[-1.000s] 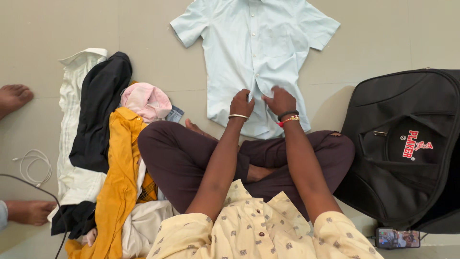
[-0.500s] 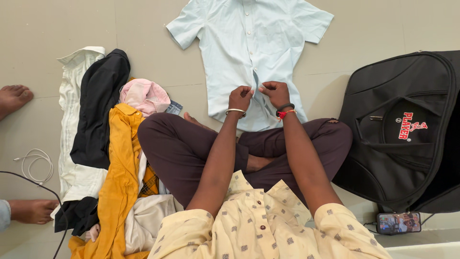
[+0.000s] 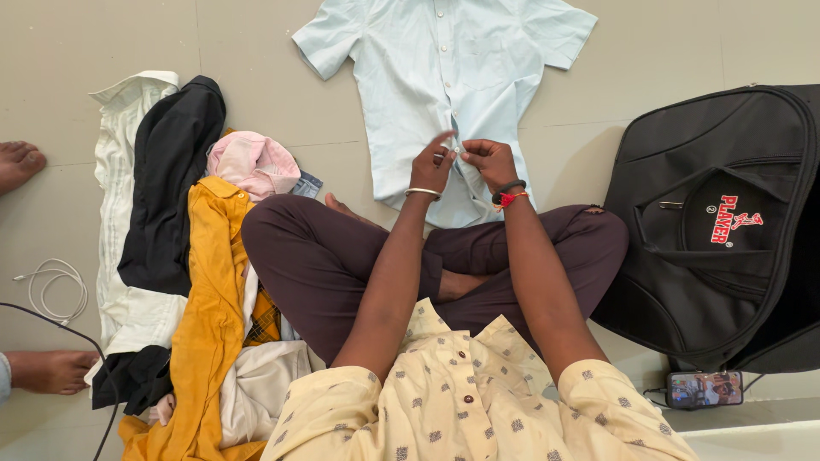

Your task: The person sits on the floor and takes a light blue shirt from a black bag. They unfold the shirt, lay it flat on the floor, and button it up. The person then smooths the fabric and folds the shirt neatly.

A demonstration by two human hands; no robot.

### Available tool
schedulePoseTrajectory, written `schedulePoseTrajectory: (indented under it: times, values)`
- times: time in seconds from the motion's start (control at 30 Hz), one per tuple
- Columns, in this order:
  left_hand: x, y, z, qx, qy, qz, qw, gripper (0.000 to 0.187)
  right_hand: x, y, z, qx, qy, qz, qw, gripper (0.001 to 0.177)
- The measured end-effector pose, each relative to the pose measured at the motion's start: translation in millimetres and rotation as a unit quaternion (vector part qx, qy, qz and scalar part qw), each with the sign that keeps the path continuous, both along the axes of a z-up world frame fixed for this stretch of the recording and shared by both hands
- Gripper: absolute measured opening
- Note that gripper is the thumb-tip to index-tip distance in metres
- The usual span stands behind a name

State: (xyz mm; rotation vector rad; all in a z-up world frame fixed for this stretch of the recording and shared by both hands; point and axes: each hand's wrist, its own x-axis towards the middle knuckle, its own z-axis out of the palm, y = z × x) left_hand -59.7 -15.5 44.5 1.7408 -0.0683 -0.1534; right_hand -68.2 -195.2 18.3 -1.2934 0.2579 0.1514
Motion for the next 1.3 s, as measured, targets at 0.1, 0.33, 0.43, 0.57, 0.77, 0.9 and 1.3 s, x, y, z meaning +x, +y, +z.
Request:
schedulePoseTrajectory:
  times: [0.1, 0.33, 0.43, 0.57, 0.77, 0.9, 1.3]
  values:
    - [3, 0, -14, 0.032, -0.063, 0.004, 0.997, 0.025, 2, 2, 2, -0.037, -0.024, -0.016, 0.999, 0.024]
    - [4, 0, -26, 0.036, -0.018, 0.014, 0.999, 0.022, 1, 11, 4, -0.059, -0.074, -0.041, 0.995, 0.027]
    - [5, 0, -20, 0.021, -0.006, 0.037, 0.999, 0.019, 2, 11, 6, -0.051, -0.079, -0.035, 0.995, 0.027]
    - [6, 2, -5, 0.075, -0.064, 0.049, 0.994, 0.020, 0, 13, 7, -0.051, -0.086, -0.032, 0.995, 0.029]
    - [1, 5, 9, 0.108, -0.189, 0.078, 0.973, 0.016, 0, 13, 10, -0.037, -0.096, -0.015, 0.995, 0.030]
    - [9, 6, -1, 0.032, -0.053, 0.054, 0.997, 0.015, -3, 14, 17, -0.060, -0.113, -0.006, 0.992, 0.028]
    - [16, 10, 20, 0.083, -0.008, -0.002, 0.997, 0.029, -9, 25, 57, -0.434, -0.235, 0.005, 0.870, 0.013]
